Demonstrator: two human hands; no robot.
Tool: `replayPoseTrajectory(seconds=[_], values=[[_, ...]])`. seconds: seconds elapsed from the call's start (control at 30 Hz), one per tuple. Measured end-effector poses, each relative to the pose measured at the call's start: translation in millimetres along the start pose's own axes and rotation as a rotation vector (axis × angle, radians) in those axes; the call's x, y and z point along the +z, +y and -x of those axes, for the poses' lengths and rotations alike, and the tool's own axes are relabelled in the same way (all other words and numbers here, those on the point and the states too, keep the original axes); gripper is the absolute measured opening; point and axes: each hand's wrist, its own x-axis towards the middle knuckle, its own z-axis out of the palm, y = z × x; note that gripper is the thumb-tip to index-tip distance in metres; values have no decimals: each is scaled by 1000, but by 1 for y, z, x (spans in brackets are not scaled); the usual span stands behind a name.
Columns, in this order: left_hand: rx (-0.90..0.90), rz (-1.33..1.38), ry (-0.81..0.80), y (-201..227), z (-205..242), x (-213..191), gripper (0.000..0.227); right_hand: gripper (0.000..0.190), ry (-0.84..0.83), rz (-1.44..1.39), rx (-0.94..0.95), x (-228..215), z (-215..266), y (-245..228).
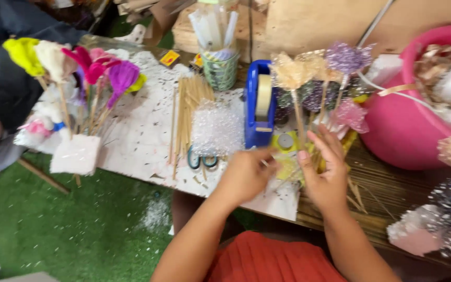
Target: The person attaches decorative glittery bow-like elements to wooden sticks using adhesive tape and hand manipulation. They assemble the ornaments by wrapping netting material around the top of the sticks and securing them.
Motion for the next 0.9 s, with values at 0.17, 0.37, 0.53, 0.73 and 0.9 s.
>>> replayPoseTrajectory(seconds=[0.17,0.37,0.53,0.73,0.9], values=[[-215,-534,454,-80,-3,-59,47,33,-20,86,-100,19,5,-5],[-166,-469,255,-51,4,-48,39,19,-23,354,-278,42,15,14],[-366,-496,-91,-54,3,-12,42,21,-113,287,-220,46,22,41],[-345,-216,99,-29,12,-43,20,24,-183,-36,36,42,19,14],[-73,138,500,-15,30,-45,13,13,-364,-443,269,43,33,-2]])
